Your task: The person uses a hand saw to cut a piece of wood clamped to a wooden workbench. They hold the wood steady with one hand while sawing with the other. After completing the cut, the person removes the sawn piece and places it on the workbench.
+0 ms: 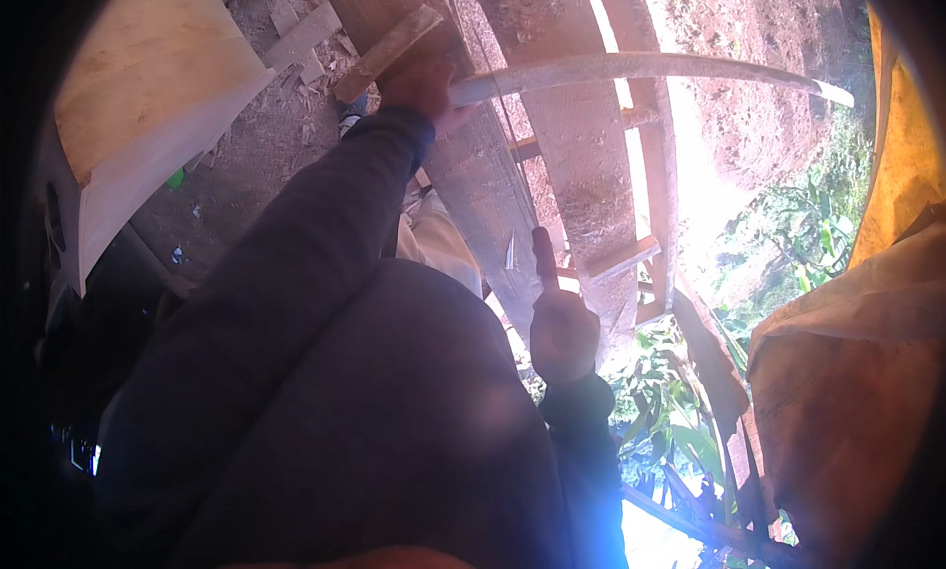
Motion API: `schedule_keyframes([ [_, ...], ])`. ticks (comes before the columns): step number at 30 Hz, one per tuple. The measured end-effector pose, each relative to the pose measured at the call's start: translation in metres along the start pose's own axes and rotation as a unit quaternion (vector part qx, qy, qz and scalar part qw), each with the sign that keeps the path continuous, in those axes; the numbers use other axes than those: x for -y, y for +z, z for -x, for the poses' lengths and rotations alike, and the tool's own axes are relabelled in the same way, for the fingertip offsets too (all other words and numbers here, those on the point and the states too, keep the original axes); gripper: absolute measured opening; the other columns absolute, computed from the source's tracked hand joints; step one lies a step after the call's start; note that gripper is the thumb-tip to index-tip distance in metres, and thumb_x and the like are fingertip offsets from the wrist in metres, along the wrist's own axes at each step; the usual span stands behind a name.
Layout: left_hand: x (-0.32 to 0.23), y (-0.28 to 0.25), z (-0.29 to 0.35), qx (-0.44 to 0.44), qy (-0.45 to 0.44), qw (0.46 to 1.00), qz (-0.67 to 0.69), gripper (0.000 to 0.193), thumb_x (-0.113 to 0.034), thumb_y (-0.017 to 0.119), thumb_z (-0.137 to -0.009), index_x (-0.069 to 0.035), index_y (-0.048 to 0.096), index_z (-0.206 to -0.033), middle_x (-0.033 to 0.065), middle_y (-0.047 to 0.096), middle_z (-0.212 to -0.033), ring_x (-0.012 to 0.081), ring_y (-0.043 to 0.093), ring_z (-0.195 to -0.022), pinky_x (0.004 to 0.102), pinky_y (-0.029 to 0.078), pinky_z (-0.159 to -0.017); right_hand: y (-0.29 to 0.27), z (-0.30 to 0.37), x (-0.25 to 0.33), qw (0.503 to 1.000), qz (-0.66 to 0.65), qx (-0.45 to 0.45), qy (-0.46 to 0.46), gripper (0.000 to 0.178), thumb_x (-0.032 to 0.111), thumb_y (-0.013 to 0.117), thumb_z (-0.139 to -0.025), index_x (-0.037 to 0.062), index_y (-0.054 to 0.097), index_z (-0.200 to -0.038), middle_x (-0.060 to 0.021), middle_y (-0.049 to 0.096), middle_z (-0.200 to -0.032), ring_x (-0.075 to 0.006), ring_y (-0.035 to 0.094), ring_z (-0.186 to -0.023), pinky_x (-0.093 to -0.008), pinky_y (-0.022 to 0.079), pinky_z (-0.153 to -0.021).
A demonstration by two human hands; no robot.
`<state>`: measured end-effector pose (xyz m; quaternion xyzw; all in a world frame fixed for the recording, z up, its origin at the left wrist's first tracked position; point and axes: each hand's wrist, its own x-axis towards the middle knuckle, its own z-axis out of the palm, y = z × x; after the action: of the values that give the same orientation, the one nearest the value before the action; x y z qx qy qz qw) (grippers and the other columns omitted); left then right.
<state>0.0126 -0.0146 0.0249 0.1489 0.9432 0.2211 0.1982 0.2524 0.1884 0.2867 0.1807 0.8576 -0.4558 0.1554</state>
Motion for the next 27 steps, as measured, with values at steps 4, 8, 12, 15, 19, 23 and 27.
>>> schedule_keyframes([
  [4, -0.003, -0.005, -0.002, 0.038, -0.013, 0.999, -0.031, 0.055, -0.052, 0.082, -0.086, -0.011, 0.067, -0.119, 0.0145, 0.070, -0.119, 0.0334, 0.068, -0.116, 0.0464, 0.055, -0.099, -0.017, 0.017, 0.004, 0.999, 0.028, 0.019, -0.039, 0.012, -0.004, 0.058, -0.096, 0.0038, 0.066, -0.101, -0.0078, 0.067, -0.091, -0.0155, 0.061, -0.075, -0.0321, 0.052, -0.070],
  [8, -0.004, -0.017, -0.003, 0.095, -0.013, 0.995, -0.007, 0.057, -0.055, 0.079, -0.088, -0.012, 0.069, -0.124, 0.0125, 0.069, -0.126, 0.0308, 0.066, -0.122, 0.0446, 0.054, -0.105, 0.023, -0.083, -0.007, 0.995, -0.101, 0.004, -0.005, 0.015, -0.009, 0.056, -0.097, 0.0031, 0.064, -0.103, -0.0057, 0.067, -0.095, -0.0103, 0.062, -0.084, -0.0277, 0.050, -0.077],
  [12, -0.006, -0.014, -0.005, 0.062, 0.017, 0.998, -0.017, 0.056, -0.055, 0.080, -0.087, -0.012, 0.069, -0.122, 0.0125, 0.070, -0.124, 0.0303, 0.068, -0.120, 0.0445, 0.055, -0.104, 0.076, -0.223, -0.010, 0.992, -0.120, -0.015, -0.048, 0.017, -0.007, 0.057, -0.098, 0.0014, 0.063, -0.111, -0.0170, 0.075, -0.123, -0.0218, 0.071, -0.120, -0.0307, 0.054, -0.097],
  [15, -0.008, -0.017, -0.007, 0.063, 0.008, 0.998, -0.021, 0.056, -0.055, 0.081, -0.086, -0.011, 0.070, -0.119, 0.0123, 0.071, -0.120, 0.0314, 0.069, -0.117, 0.0452, 0.055, -0.102, 0.087, -0.245, 0.011, 0.980, -0.190, 0.020, -0.055, 0.023, -0.009, 0.056, -0.097, -0.0001, 0.062, -0.117, -0.0221, 0.066, -0.145, -0.0257, 0.061, -0.139, -0.0331, 0.051, -0.107],
  [19, -0.005, -0.021, -0.007, 0.059, -0.019, 0.998, 0.023, 0.053, -0.052, 0.084, -0.084, -0.011, 0.070, -0.115, 0.0129, 0.073, -0.115, 0.0326, 0.071, -0.111, 0.0463, 0.056, -0.099, 0.086, -0.216, -0.015, 0.964, -0.259, 0.039, -0.052, 0.033, -0.011, 0.057, -0.095, -0.0002, 0.061, -0.125, -0.0185, 0.066, -0.144, -0.0226, 0.063, -0.135, -0.0347, 0.052, -0.107],
  [23, -0.003, -0.012, -0.003, 0.037, -0.010, 0.999, 0.018, 0.050, -0.049, 0.086, -0.083, -0.011, 0.071, -0.112, 0.0135, 0.073, -0.112, 0.0335, 0.072, -0.108, 0.0467, 0.057, -0.096, 0.098, -0.192, -0.030, 0.976, -0.204, 0.014, -0.069, 0.043, -0.010, 0.060, -0.095, 0.0017, 0.060, -0.136, -0.0115, 0.076, -0.114, -0.0163, 0.073, -0.111, -0.0326, 0.057, -0.097],
  [27, -0.003, -0.013, -0.003, 0.042, -0.005, 0.999, 0.028, 0.050, -0.049, 0.085, -0.084, -0.011, 0.071, -0.113, 0.0129, 0.074, -0.111, 0.0331, 0.072, -0.107, 0.0466, 0.057, -0.096, 0.108, -0.209, -0.028, 0.969, -0.210, -0.022, -0.124, 0.038, -0.009, 0.056, -0.099, 0.0010, 0.060, -0.135, -0.0148, 0.075, -0.119, -0.0165, 0.075, -0.103, -0.0270, 0.059, -0.086],
])
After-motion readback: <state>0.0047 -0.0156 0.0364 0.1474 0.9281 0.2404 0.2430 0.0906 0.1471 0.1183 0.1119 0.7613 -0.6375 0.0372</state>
